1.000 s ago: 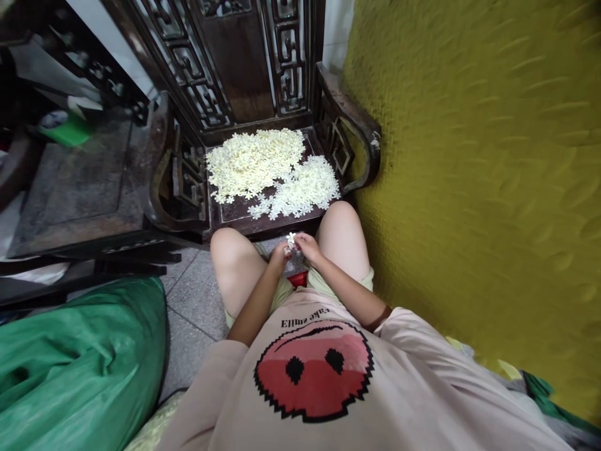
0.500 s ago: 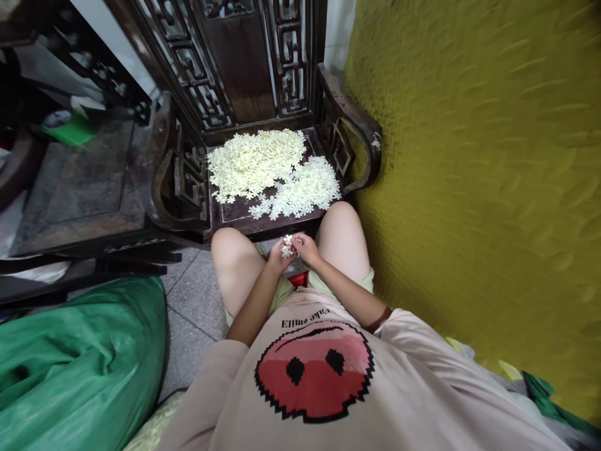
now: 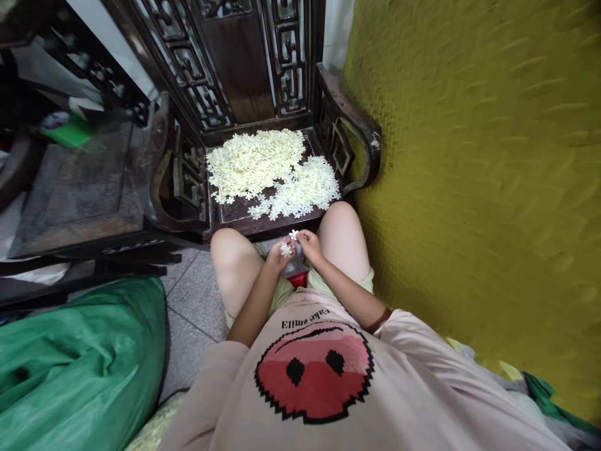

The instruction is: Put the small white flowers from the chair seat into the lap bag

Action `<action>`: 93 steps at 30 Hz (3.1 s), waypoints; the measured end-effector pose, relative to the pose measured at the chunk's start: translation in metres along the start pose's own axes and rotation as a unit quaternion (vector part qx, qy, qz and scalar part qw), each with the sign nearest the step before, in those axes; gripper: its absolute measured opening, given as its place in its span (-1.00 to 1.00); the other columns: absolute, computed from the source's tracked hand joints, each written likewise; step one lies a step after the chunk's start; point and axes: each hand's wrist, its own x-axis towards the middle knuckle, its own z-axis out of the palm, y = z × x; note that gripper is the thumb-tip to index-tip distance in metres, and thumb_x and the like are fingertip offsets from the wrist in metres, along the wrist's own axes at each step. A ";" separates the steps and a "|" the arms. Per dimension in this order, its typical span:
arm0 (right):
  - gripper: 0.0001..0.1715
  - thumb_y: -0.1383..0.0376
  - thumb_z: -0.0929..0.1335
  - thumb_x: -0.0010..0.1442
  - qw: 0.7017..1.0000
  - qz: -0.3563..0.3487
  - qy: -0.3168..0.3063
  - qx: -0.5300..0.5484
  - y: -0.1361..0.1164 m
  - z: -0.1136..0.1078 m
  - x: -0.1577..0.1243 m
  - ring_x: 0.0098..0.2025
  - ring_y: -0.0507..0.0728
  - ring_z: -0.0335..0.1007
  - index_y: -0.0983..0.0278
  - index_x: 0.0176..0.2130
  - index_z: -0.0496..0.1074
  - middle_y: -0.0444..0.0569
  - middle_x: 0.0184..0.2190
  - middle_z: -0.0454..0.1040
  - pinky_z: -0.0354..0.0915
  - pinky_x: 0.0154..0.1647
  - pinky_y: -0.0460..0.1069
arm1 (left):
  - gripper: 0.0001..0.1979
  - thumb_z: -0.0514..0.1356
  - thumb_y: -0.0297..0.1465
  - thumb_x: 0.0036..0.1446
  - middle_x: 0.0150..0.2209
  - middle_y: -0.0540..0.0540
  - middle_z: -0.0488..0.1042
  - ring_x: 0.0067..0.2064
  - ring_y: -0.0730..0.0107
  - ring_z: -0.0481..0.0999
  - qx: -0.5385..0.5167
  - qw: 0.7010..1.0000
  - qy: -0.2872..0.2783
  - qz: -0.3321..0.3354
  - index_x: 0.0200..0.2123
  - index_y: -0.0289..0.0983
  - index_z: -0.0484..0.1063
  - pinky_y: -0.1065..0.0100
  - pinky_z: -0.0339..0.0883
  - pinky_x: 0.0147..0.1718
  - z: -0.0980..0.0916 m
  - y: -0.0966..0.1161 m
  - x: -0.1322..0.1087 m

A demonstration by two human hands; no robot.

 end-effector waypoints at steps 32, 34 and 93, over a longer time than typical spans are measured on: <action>-0.73 0.15 0.39 -0.13 0.994 0.060 -0.078 0.054 0.001 -0.006 -0.002 -0.43 0.05 0.35 0.30 -0.43 0.51 -0.08 -0.50 0.50 0.24 -0.28 -0.04 | -0.81 0.27 -0.38 -0.15 -0.55 0.00 0.42 -0.51 0.50 0.28 0.305 0.886 0.104 0.335 -0.37 -0.27 0.54 0.46 0.14 -0.47 -0.005 -0.007 -0.006; -0.70 0.15 0.41 -0.14 0.993 0.053 -0.088 0.066 0.002 -0.006 -0.001 -0.42 0.05 0.35 0.30 -0.41 0.52 -0.08 -0.49 0.51 0.23 -0.25 -0.03 | -0.81 0.26 -0.39 -0.15 -0.58 0.02 0.39 -0.54 0.53 0.25 0.306 0.885 0.110 0.333 -0.37 -0.28 0.54 0.47 0.11 -0.50 -0.005 -0.006 -0.006; -0.87 0.31 0.27 -0.13 0.999 0.049 0.008 -0.019 0.007 0.000 0.001 -0.51 0.02 0.27 0.29 -0.55 0.41 -0.15 -0.62 0.39 0.18 -0.41 -0.09 | -0.87 0.04 -0.35 0.06 -0.53 -0.02 0.36 -0.49 0.42 0.32 0.461 0.755 0.195 0.423 -0.41 -0.26 0.34 0.40 0.18 -0.43 0.001 -0.016 -0.011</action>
